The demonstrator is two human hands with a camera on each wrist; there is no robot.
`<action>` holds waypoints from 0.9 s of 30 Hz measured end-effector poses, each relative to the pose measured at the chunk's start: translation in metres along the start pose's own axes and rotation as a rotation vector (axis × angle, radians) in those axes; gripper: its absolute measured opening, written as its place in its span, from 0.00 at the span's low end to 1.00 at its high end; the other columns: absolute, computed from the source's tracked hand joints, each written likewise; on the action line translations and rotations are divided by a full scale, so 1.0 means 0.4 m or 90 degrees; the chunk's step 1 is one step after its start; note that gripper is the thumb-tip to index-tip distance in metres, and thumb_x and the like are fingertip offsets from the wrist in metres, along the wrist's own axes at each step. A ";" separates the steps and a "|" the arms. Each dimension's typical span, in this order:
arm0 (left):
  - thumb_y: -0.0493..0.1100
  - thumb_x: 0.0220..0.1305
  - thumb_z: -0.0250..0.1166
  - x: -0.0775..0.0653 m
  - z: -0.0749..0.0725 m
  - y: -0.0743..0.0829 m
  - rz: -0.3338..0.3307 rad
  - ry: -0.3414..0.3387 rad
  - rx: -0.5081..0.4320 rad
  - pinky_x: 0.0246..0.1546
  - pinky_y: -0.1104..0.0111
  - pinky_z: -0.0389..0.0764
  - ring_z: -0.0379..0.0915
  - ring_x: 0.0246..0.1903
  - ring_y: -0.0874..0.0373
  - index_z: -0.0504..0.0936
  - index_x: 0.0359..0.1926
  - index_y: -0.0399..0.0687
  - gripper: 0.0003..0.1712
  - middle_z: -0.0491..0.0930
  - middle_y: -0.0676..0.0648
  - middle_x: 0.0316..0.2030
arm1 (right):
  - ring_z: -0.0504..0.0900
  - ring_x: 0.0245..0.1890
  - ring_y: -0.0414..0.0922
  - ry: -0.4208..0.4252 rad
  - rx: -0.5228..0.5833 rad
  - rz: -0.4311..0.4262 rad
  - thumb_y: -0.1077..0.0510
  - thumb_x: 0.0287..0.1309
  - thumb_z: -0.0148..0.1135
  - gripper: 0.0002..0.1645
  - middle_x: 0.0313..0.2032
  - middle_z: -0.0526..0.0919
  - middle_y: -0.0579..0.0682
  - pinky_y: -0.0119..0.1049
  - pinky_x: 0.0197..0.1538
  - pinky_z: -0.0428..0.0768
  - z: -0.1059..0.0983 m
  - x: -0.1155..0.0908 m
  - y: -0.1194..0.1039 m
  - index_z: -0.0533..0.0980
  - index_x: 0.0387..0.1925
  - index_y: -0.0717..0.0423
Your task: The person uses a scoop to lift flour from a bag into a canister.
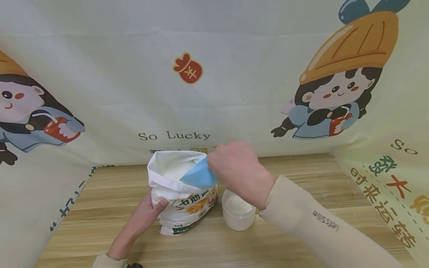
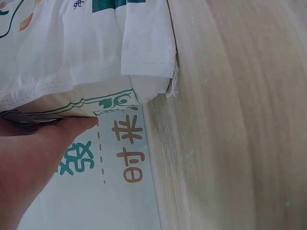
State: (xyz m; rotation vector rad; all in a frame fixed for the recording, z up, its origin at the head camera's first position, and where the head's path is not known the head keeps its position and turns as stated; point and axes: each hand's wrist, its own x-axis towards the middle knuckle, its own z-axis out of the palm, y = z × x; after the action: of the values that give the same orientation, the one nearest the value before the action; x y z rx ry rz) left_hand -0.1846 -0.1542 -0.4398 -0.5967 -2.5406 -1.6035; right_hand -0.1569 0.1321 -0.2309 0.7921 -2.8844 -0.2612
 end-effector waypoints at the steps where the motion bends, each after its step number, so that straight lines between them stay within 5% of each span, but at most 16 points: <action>1: 0.83 0.61 0.54 0.000 0.000 0.000 -0.001 0.000 0.001 0.52 0.46 0.82 0.80 0.52 0.43 0.67 0.70 0.41 0.56 0.82 0.38 0.53 | 0.61 0.18 0.41 0.008 -0.005 0.000 0.53 0.66 0.70 0.20 0.16 0.67 0.44 0.32 0.17 0.60 0.001 0.000 -0.004 0.75 0.18 0.47; 9: 0.83 0.60 0.54 -0.001 -0.001 0.000 -0.010 0.004 0.014 0.51 0.46 0.82 0.80 0.52 0.44 0.65 0.72 0.43 0.58 0.82 0.38 0.53 | 0.59 0.18 0.40 0.052 -0.061 -0.008 0.72 0.51 0.64 0.17 0.15 0.68 0.44 0.31 0.16 0.63 0.018 0.005 -0.034 0.77 0.18 0.48; 16: 0.82 0.60 0.56 -0.001 -0.002 0.001 -0.015 0.002 0.006 0.52 0.45 0.82 0.79 0.53 0.43 0.65 0.73 0.45 0.56 0.81 0.38 0.54 | 0.57 0.17 0.40 0.082 -0.081 -0.003 0.74 0.48 0.59 0.20 0.14 0.65 0.43 0.32 0.15 0.62 0.028 0.018 -0.048 0.70 0.13 0.49; 27: 0.83 0.60 0.55 -0.001 -0.003 -0.003 -0.004 -0.001 -0.007 0.53 0.47 0.80 0.79 0.53 0.45 0.65 0.72 0.42 0.58 0.81 0.38 0.54 | 0.59 0.17 0.41 0.075 -0.072 0.008 0.72 0.53 0.60 0.19 0.15 0.66 0.44 0.33 0.15 0.64 0.044 0.049 -0.065 0.72 0.15 0.49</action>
State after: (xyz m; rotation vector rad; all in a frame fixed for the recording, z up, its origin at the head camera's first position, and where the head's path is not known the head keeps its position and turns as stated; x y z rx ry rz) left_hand -0.1847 -0.1557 -0.4404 -0.5912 -2.5389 -1.6198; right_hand -0.1638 0.1025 -0.2515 0.7424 -2.7368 -0.3604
